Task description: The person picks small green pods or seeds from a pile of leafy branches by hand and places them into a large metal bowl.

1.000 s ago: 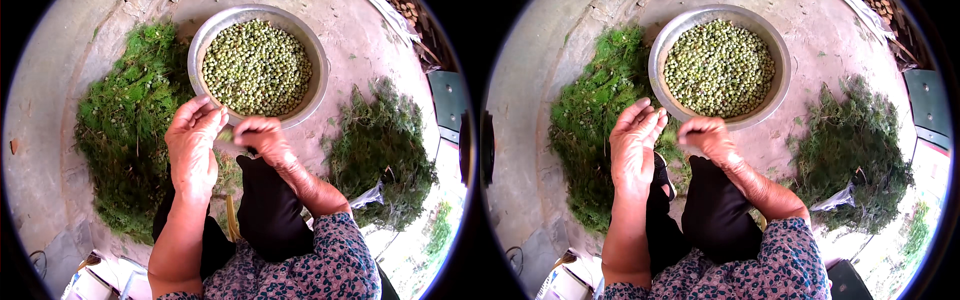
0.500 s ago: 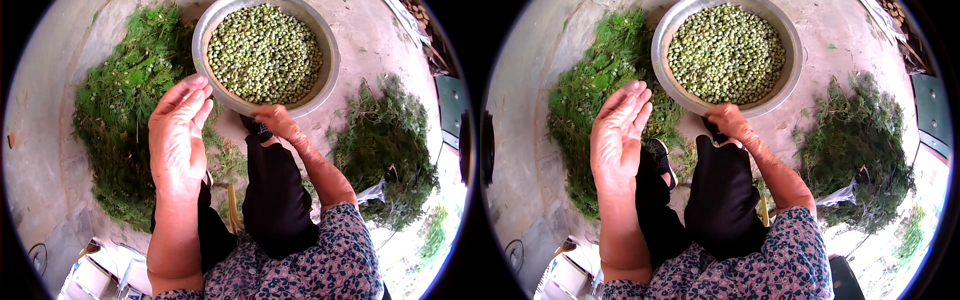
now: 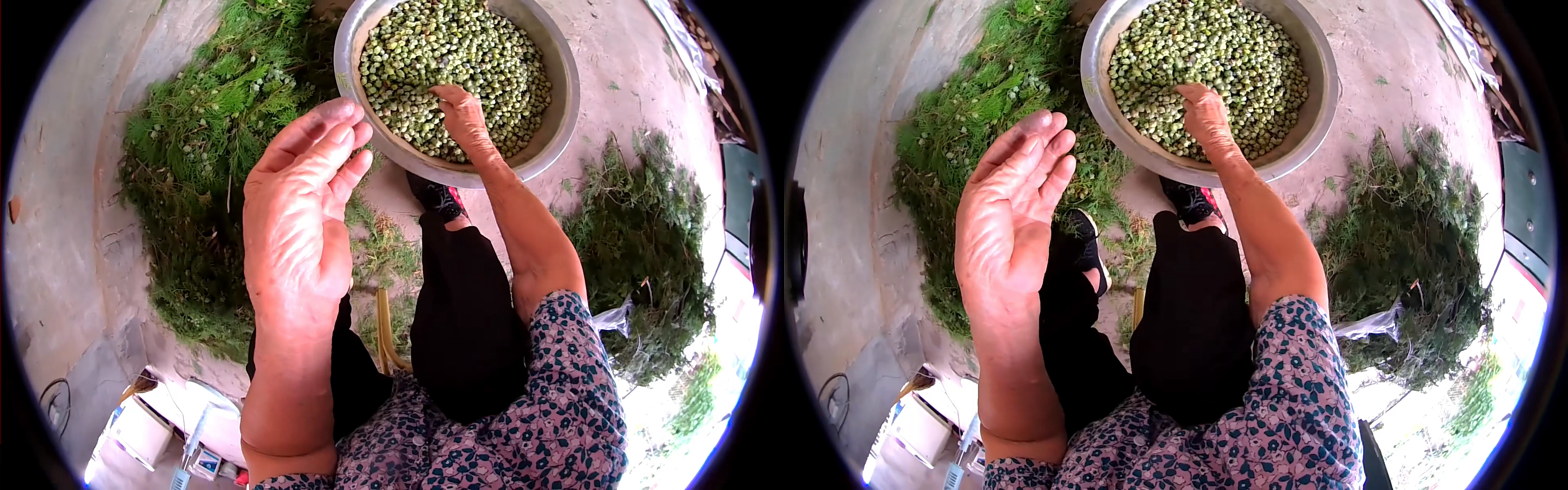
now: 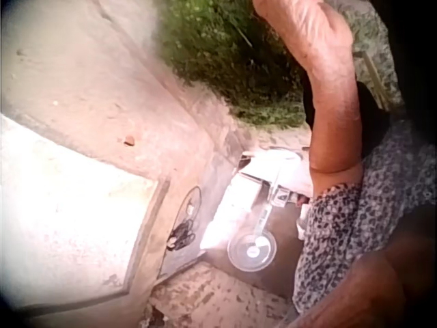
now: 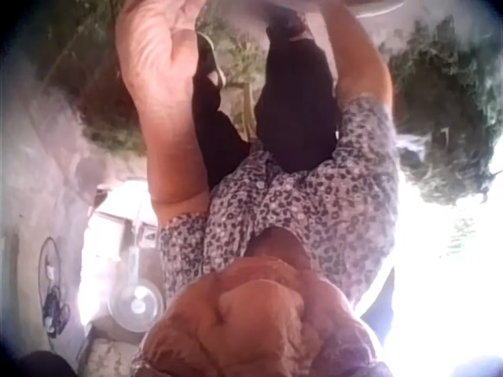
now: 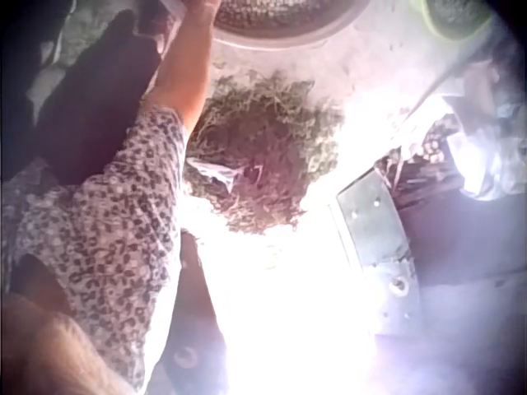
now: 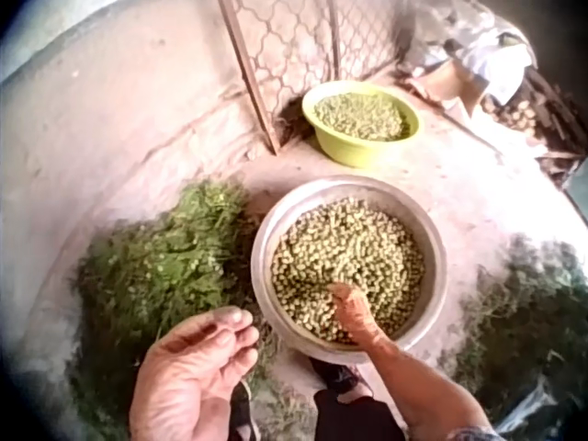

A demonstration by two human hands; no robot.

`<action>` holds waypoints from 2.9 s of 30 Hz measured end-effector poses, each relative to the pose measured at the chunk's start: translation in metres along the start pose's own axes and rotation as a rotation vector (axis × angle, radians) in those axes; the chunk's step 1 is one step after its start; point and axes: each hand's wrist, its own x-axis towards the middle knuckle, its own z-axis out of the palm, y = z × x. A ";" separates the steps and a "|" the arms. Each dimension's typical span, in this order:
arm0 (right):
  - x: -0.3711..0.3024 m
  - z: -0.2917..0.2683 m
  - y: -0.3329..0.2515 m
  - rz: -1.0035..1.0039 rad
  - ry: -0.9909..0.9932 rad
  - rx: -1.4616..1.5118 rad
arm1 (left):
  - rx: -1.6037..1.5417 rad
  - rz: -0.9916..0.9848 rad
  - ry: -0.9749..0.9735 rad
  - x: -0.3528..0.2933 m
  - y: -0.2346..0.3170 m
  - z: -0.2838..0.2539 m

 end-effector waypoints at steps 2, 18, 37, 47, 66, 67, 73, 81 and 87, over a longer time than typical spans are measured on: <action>-0.007 0.002 -0.003 0.028 -0.075 0.050 | 0.000 0.005 0.009 -0.002 0.001 0.000; -0.018 -0.010 -0.024 0.644 -0.133 0.621 | -0.055 0.026 0.054 -0.001 0.011 -0.009; -0.020 0.045 -0.009 0.021 -0.333 -0.553 | -0.128 0.018 0.031 -0.003 0.016 -0.012; -0.019 -0.039 -0.059 0.700 -0.184 1.014 | -0.054 0.025 0.029 0.000 0.010 -0.014; -0.026 0.011 -0.061 0.105 -0.156 0.139 | -0.078 0.028 0.046 -0.009 0.019 -0.017; -0.020 0.017 -0.059 0.068 -0.094 0.077 | -0.073 0.019 0.044 -0.010 0.019 -0.017; 0.000 0.062 -0.043 -0.007 -0.356 -0.522 | -0.081 -0.011 -0.002 -0.007 0.018 -0.018; -0.001 0.059 -0.038 0.105 -0.282 -0.365 | -0.066 -0.020 -0.036 -0.009 0.016 -0.014; -0.013 0.020 -0.034 0.469 0.040 0.319 | -0.062 -0.017 -0.036 -0.010 0.015 -0.014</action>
